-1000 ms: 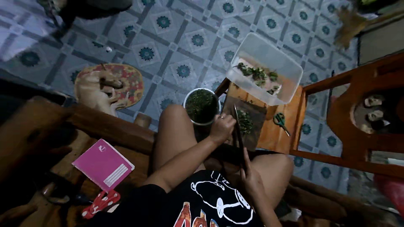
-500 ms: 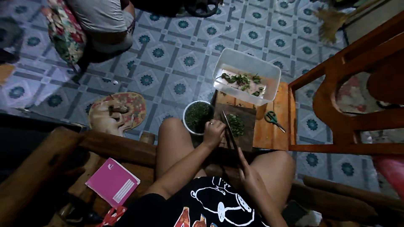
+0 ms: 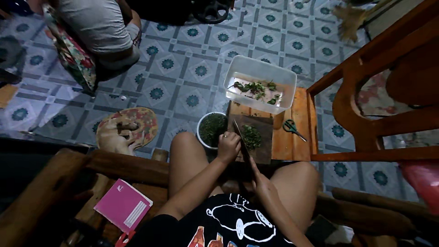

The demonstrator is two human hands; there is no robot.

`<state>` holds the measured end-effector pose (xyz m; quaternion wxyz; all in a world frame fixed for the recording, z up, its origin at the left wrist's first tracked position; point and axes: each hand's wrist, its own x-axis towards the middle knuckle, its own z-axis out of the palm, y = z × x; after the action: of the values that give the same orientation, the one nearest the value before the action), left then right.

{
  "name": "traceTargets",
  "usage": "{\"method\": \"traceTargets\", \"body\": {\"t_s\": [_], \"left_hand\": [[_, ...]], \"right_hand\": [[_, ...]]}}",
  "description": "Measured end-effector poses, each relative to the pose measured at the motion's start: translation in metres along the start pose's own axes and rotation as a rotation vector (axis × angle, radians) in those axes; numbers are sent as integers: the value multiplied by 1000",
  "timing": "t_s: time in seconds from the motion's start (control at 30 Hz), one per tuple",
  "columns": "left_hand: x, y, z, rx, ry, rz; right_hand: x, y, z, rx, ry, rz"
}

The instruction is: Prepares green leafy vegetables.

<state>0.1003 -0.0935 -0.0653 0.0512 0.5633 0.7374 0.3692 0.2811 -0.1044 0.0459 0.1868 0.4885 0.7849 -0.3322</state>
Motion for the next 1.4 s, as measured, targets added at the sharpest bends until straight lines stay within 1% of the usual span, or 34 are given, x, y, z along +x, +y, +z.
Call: {"method": "traceTargets", "body": {"t_s": [0.1,0.23,0.4,0.6,0.7,0.83,0.97,1.13,1.27,1.33,1.4], "left_hand": [[-2,-1,-3,-16,-20,4],[-3,-1,-5,-33,-33,-6],[-3,-5,1,-32,-4,-2],[-5,-4,-4,-16,-45,-3],[-7,-3,-8,-2,-47,2],[-8,-5,-7,-5,-24,-6],[-6,-5,-6,3,-28,-17],[-5,-5,-7,7,-37,-11],[-7,-6,-10,24,-33,16],[-9,-5,-13,17,-58,13],[-8,-3,-15,-1,-86,-1]], "right_hand": [[11,4,0,44,38,-63],[1,12,-4,108,88,-138],[-21,12,-4,59,22,-73],[4,0,0,1,-7,-9],[12,0,-8,46,-26,-38],[2,10,-9,112,51,-120],[-19,9,-9,58,8,-76],[-5,0,-1,-9,-43,5],[13,-1,-1,28,-12,-42],[13,2,-5,80,-10,-57],[8,7,-6,105,30,-76]]}}
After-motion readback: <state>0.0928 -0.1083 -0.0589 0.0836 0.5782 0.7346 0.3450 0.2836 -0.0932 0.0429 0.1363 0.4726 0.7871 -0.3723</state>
